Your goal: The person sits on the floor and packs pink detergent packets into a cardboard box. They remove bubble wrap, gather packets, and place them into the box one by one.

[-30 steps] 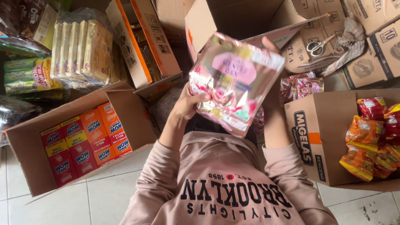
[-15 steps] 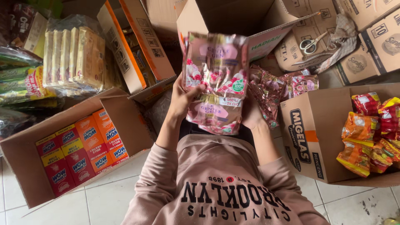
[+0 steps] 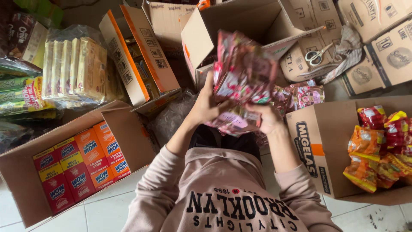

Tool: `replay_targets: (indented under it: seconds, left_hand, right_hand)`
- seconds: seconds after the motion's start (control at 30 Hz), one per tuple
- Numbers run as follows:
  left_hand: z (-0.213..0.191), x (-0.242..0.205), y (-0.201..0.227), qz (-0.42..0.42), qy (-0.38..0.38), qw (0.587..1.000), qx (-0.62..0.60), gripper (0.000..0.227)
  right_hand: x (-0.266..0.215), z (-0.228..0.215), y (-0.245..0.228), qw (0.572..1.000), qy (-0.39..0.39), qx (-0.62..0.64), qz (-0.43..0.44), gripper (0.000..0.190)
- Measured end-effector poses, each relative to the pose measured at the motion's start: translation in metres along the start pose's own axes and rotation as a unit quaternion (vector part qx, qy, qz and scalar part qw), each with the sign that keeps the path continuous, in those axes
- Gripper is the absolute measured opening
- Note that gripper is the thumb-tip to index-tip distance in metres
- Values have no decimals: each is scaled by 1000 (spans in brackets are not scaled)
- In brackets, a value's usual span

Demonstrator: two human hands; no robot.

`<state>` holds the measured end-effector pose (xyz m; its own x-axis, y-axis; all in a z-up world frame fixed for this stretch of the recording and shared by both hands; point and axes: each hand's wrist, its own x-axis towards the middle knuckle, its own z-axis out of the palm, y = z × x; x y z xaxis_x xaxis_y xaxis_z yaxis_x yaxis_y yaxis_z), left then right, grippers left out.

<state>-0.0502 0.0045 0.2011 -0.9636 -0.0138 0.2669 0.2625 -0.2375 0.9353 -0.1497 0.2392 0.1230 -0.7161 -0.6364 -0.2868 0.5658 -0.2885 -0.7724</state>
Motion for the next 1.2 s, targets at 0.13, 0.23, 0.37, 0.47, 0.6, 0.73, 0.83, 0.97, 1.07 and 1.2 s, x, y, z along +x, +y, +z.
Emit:
replay_targets:
  seconds: [0.13,0.23,0.37,0.47,0.6,0.73,0.83,0.97,1.07,1.2]
  left_hand:
    - [-5,48,2,-22,11,1000,14,69]
    - [-17,92,-7,36,27,998,36,54]
    - [-36,139,-32,-9,21,982,-190,78]
    - [-55,172,-56,18,92,994,-62,74]
    - [-84,189,-83,21,148,954,258,53]
    - [-101,189,-90,-13,155,789,594,29]
    - [-114,179,-83,-47,156,750,641,29]
    - [-125,159,-76,-93,164,790,583,35]
    - [-127,155,-71,-66,167,774,608,32]
    - [-130,143,-61,-95,178,763,614,23]
  right_hand:
    - [3,24,-63,987,112,-96,-70,35]
    - [17,40,-110,990,70,-60,-104,40]
    - [45,55,-152,983,66,-70,-154,41]
    - [70,57,-173,977,52,-93,-183,42]
    - [113,48,-191,973,64,-120,-184,42]
    - [165,28,-200,967,59,-179,-169,36]
    - [209,10,-199,966,-6,-205,-159,33]
    - [252,-20,-176,954,-90,-249,-143,33]
    - [277,-37,-157,953,-110,-260,-114,43]
    - [299,-54,-143,939,-187,-287,-22,52]
